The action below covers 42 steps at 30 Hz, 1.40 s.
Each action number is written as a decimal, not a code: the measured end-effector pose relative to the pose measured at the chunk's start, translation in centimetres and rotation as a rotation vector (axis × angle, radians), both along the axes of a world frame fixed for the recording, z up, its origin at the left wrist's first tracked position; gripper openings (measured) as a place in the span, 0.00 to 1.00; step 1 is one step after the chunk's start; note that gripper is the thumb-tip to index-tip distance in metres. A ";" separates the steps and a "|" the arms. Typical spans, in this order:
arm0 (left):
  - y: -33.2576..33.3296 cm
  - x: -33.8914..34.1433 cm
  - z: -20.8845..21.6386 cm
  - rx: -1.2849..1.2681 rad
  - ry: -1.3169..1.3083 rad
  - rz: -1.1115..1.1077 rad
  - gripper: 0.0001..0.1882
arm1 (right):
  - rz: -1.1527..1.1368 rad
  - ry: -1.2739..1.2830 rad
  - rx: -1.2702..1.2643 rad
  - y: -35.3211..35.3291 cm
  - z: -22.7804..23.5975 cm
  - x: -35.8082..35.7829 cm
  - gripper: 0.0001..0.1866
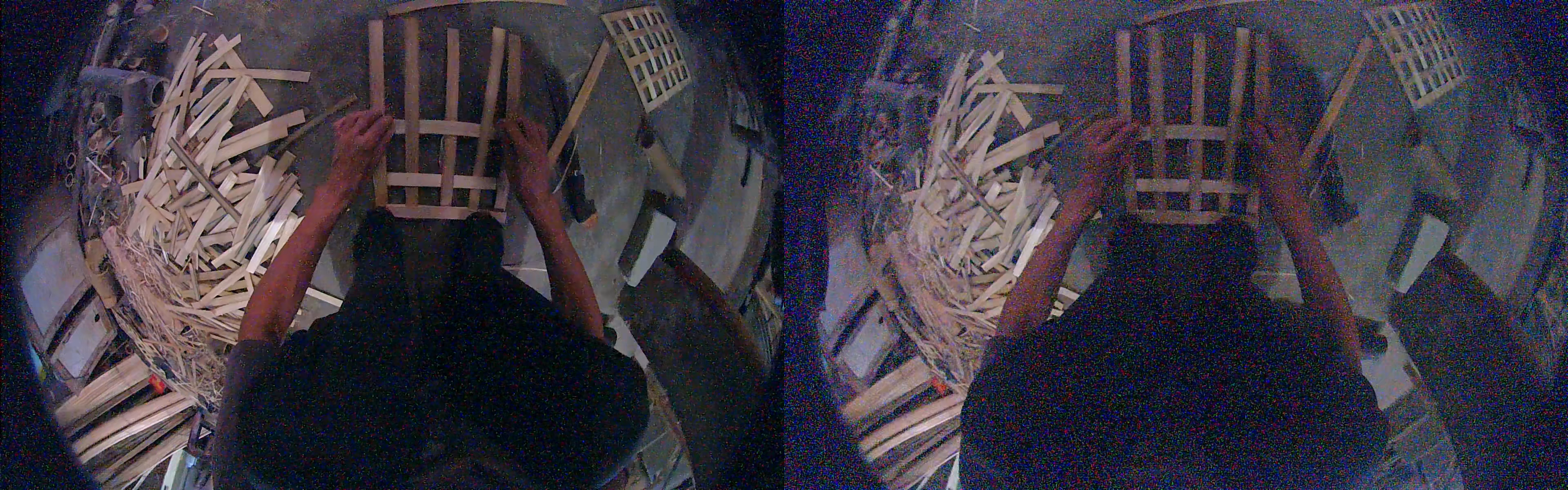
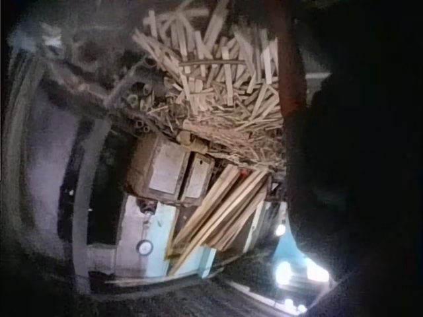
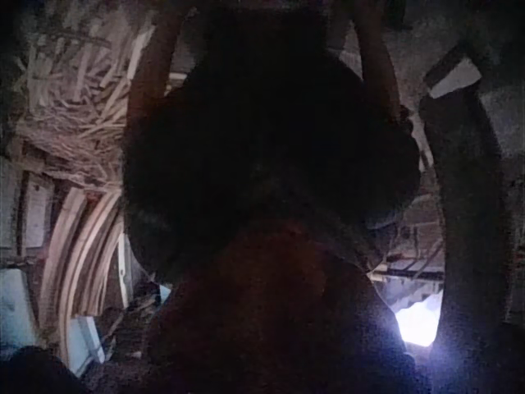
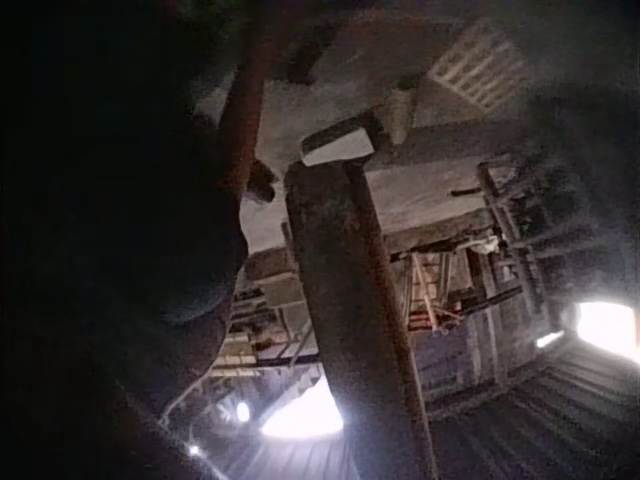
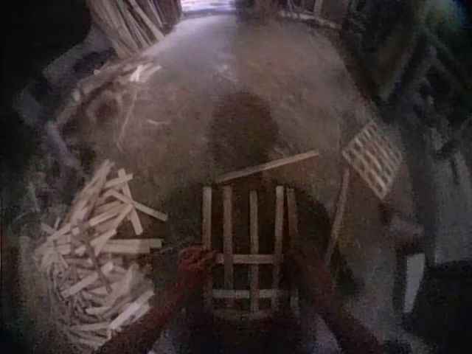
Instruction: The person weaves thin wooden strips into a lattice pattern on the floor, using a hammer to tap the strips into place. They then arrange additional strips to form a new lattice structure.
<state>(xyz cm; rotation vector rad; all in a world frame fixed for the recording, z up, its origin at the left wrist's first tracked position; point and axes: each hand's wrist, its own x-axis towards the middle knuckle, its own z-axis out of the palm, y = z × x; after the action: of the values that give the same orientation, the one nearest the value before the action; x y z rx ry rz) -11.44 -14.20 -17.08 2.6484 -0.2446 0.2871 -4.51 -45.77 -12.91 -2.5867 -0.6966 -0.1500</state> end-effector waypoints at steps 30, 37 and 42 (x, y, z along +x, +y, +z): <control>-2.4 -2.7 0.8 -0.289 -0.041 0.127 0.07 | -0.128 0.145 -0.021 0.6 0.0 -4.3 0.22; -2.6 -3.3 -0.2 -0.263 -0.037 0.160 0.07 | -0.142 0.192 0.059 0.5 -0.7 -4.2 0.19; -2.1 -3.7 -0.1 -0.297 -0.010 0.157 0.11 | -0.067 0.142 0.107 -2.1 -4.9 -4.7 0.18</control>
<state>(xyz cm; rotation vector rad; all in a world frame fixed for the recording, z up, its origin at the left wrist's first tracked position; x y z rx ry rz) -15.17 -16.30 -17.14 2.3752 0.0049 0.3577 -9.23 -47.83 -17.79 -2.4908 -0.5361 -0.0237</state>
